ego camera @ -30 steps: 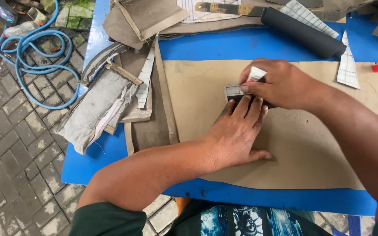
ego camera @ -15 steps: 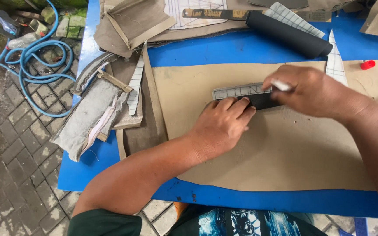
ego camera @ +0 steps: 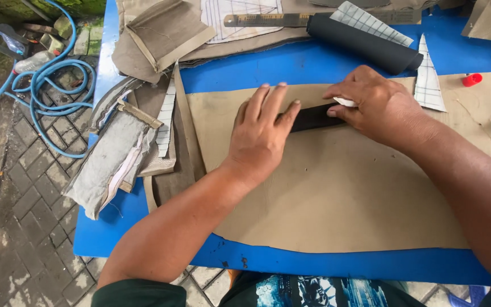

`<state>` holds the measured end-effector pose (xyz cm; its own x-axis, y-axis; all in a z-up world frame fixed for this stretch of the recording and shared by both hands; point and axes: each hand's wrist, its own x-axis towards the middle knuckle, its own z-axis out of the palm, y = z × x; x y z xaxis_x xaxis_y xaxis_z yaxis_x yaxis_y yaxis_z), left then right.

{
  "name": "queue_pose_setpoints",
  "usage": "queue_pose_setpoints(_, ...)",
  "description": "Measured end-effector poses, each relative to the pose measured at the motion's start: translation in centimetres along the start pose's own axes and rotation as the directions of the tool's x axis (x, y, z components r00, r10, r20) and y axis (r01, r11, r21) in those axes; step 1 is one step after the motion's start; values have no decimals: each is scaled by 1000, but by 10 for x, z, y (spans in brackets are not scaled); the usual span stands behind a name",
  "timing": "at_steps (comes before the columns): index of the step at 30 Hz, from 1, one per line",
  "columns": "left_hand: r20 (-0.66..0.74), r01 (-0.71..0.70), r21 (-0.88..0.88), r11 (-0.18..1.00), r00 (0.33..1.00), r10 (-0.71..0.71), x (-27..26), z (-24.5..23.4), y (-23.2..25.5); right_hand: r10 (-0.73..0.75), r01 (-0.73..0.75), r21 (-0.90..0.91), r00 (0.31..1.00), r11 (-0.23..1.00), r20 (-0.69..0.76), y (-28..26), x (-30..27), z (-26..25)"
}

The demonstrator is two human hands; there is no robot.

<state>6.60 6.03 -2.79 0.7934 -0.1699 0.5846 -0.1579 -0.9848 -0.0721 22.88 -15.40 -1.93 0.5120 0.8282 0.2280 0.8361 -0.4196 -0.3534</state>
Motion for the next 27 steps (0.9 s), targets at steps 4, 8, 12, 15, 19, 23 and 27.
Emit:
queue_pose_setpoints(4,322,-145,-203,968,924,206,0,-11,11,-146,143,-43,985,989,-91,9,0,7)
queue_pose_setpoints(8,474,-39,-269,962,865,167,0,-18,10,-90,90,6,996,996,16,16,0,-3)
queue_pose_setpoints(12,536,-13,-283,959,827,170,3,-22,9,-76,77,-2,993,997,93,22,-3,-12)
queue_pose_setpoints(15,525,51,-316,947,841,130,1,-4,4,-66,61,56,992,997,103,26,-6,-13)
queue_pose_setpoints(19,333,0,-371,928,933,134,0,9,-1,85,-99,24,936,995,342,16,-6,-24)
queue_pose_setpoints(23,161,55,-475,878,987,25,-1,-3,-5,26,-49,176,990,983,136,4,-4,-28)
queue_pose_setpoints(27,212,183,-561,807,975,-73,6,-29,-3,362,-480,268,847,835,389,-20,2,-56)
